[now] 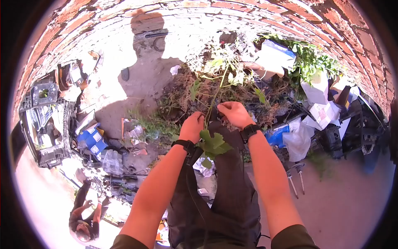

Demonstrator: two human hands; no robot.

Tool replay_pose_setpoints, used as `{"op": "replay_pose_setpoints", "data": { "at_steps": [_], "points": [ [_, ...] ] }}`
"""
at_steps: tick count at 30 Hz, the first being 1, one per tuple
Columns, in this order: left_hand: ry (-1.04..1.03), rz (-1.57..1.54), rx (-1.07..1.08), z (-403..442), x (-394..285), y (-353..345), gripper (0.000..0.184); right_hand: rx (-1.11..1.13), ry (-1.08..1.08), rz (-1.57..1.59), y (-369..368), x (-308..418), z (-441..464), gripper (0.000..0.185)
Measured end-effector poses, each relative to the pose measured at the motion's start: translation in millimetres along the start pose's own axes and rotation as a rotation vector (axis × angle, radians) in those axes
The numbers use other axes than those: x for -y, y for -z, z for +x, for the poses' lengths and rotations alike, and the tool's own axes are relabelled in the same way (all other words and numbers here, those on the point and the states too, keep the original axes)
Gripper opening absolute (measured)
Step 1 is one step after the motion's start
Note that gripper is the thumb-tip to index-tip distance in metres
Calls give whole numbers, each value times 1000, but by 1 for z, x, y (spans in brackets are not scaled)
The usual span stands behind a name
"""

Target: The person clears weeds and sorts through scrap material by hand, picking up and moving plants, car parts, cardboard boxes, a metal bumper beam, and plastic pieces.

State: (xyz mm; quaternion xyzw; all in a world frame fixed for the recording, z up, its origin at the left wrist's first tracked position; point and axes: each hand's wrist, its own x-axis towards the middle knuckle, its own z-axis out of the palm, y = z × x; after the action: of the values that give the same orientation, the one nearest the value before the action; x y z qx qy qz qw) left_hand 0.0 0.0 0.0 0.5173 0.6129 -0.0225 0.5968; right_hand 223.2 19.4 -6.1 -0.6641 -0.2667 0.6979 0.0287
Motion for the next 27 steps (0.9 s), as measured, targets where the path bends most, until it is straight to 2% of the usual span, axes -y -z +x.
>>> {"op": "replay_pose_setpoints", "data": {
  "at_steps": [1, 2, 3, 5, 7, 9, 12, 15, 16, 17, 19, 20, 23, 25, 26, 27],
  "points": [
    [52, -41, 14, -17, -4, 6, 33, -206, -1, -26, 6, -3, -4, 49],
    [101, -80, 27, -29, -4, 11, 33, -482, 87, -184, 17, -14, 1, 50],
    [61, -70, 21, 1, -22, -11, 33, -793, 206, -347, 73, -31, 28, 51],
    [145, -105, 45, -14, -22, -13, 32, -928, 93, -570, 92, -49, 35, 59],
    [136, -148, 25, -17, -9, -21, 32, -629, -133, -480, 103, -66, 38, 74],
    [150, -180, -52, -16, -8, -24, 32, -498, -209, -375, 95, -83, 53, 82],
    [238, -162, -21, -18, -14, -22, 32, -388, -123, -182, 83, -95, 60, 85],
    [203, -120, -43, -12, -1, -24, 32, -470, -123, -180, 63, -84, 57, 86],
    [196, -117, -43, -10, 2, -24, 32, -569, -89, -178, 56, -79, 55, 76],
    [176, -139, -52, -11, 5, -24, 31, -572, -89, -175, 52, -74, 51, 76],
    [151, -154, -61, -9, 5, -23, 30, -528, 8, -172, 45, -50, 37, 62],
    [149, -141, -43, -7, 3, -23, 30, -580, 72, -11, 36, -48, 39, 49],
    [102, -54, -1, 3, -3, -30, 30, -515, 118, 225, 18, -7, 24, 45],
    [62, 22, 27, 8, -3, -38, 31, -453, 125, 230, 4, -1, 38, 38],
    [131, -728, 157, 12, -1, -41, 30, -464, 98, 237, -4, 5, 44, 34],
    [147, -1101, 220, 14, 3, -42, 31, -441, 27, 302, -10, 18, 44, 33]
  ]
}}
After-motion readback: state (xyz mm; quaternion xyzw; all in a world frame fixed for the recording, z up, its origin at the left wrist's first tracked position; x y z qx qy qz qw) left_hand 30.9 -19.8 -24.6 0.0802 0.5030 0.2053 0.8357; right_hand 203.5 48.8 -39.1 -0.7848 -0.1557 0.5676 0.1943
